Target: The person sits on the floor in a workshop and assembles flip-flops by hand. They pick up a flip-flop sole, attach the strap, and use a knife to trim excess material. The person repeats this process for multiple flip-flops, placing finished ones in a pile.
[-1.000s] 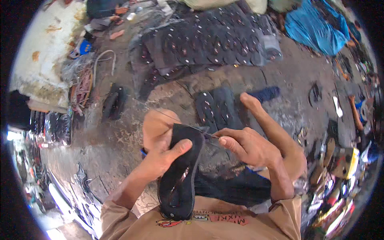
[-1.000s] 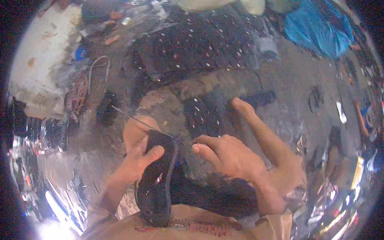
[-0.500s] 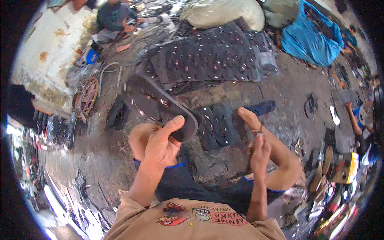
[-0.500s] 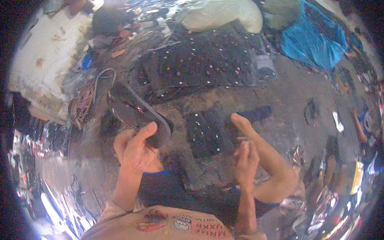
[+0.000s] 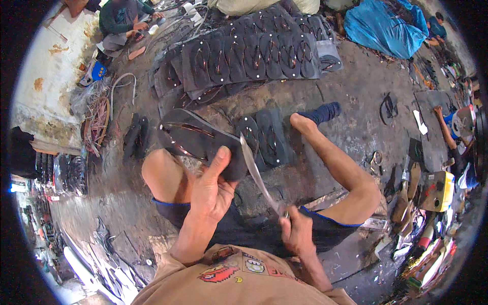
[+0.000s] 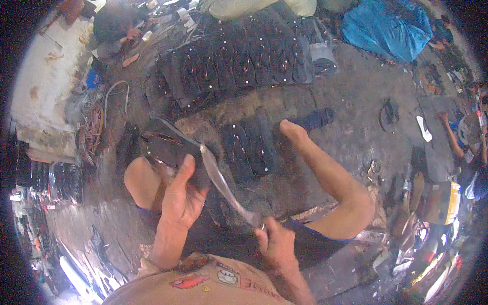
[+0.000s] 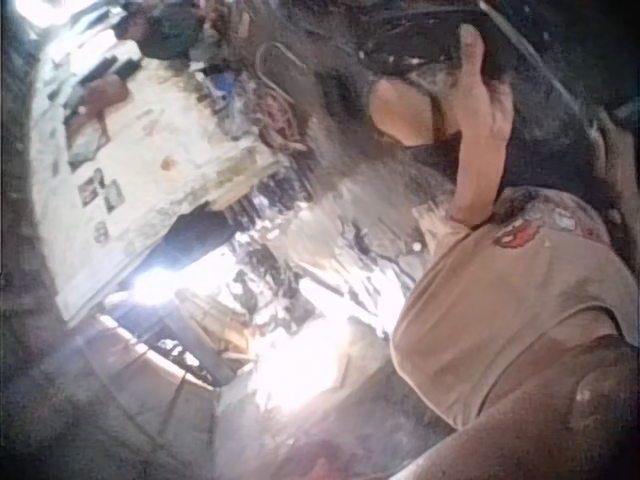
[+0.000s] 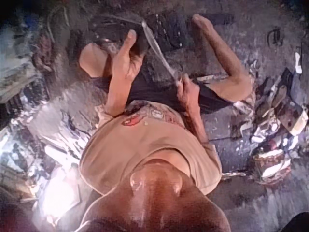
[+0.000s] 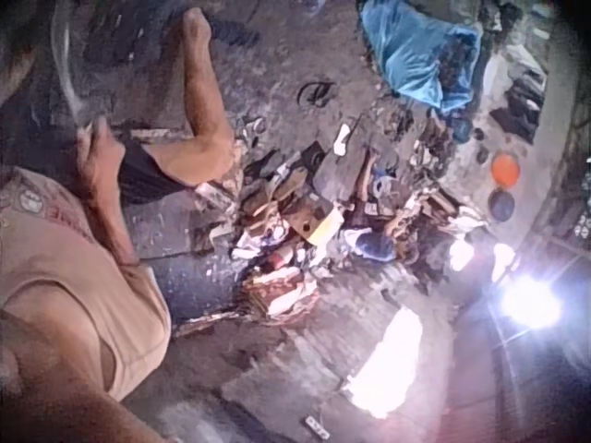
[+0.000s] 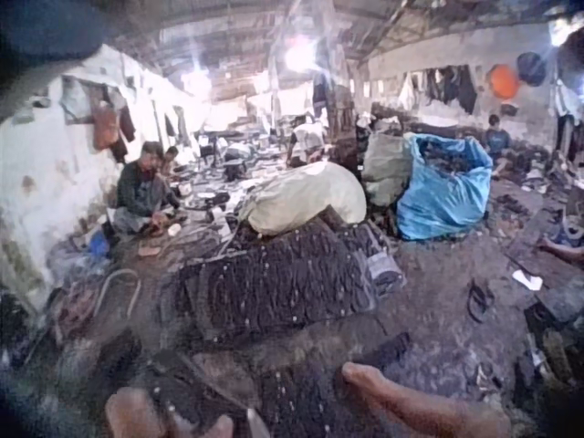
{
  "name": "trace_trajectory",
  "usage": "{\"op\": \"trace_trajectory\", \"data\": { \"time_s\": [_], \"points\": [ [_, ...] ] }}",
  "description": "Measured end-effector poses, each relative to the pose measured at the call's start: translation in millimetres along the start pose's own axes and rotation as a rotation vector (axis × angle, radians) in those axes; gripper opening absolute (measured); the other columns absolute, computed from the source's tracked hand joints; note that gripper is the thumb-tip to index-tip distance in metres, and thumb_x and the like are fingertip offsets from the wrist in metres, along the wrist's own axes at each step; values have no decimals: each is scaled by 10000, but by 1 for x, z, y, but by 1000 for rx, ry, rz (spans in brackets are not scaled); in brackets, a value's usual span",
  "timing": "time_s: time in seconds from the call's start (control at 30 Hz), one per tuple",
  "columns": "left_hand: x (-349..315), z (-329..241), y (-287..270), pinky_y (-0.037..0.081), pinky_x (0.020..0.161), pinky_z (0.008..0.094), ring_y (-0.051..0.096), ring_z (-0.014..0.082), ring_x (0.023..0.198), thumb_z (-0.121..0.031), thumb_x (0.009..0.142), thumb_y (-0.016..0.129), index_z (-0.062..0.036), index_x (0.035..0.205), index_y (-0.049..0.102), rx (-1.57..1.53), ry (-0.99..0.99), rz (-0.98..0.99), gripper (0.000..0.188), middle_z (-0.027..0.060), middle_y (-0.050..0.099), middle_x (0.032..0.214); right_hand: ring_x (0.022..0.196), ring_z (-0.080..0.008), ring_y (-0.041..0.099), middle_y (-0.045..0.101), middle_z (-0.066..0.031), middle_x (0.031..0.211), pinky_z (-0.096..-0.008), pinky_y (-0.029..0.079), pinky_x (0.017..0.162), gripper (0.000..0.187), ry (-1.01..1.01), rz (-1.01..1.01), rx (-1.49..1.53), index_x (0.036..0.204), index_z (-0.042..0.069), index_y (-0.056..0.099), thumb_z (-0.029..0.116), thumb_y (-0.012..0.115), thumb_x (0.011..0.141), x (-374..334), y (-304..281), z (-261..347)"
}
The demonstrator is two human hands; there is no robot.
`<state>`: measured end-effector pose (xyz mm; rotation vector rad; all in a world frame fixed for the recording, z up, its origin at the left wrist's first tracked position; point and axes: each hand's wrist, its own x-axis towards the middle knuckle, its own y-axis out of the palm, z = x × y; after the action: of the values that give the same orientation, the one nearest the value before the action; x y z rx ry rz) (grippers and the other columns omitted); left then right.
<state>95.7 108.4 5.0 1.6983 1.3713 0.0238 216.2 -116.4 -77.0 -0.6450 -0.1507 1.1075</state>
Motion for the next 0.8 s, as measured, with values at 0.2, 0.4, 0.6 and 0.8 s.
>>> {"op": "trace_trajectory", "data": {
  "time_s": [0.2,0.4,0.6,0.8],
  "points": [
    [-13,5,-25,613,1015,429,703,230,1159,-12,956,752,-73,1435,508,142,-16,38,541,80,701,1255,772,-486,670,683,-231,792,-550,494,664,362,-103,147,-39,1126,77,643,427,600,1046,43,-45,28],
    [-17,0,-34,625,984,391,723,219,1127,41,912,770,-25,1468,452,249,13,77,645,99,702,1248,793,-518,662,686,-262,801,-578,493,704,402,-124,319,10,1167,48,652,428,558,1072,76,-44,42],
    [-20,-7,-44,614,980,393,723,229,1127,-8,894,798,16,1417,492,354,-21,45,606,134,702,1245,816,-539,643,668,-293,801,-586,483,713,346,-192,343,169,1085,33,638,373,573,1071,101,-20,54],
    [-27,-13,-49,597,983,416,712,259,1143,-75,853,852,59,1435,477,387,-88,90,705,153,693,1266,831,-547,620,641,-292,777,-580,458,681,216,-279,183,267,1004,61,563,247,672,1007,135,27,64]
  ]
}}
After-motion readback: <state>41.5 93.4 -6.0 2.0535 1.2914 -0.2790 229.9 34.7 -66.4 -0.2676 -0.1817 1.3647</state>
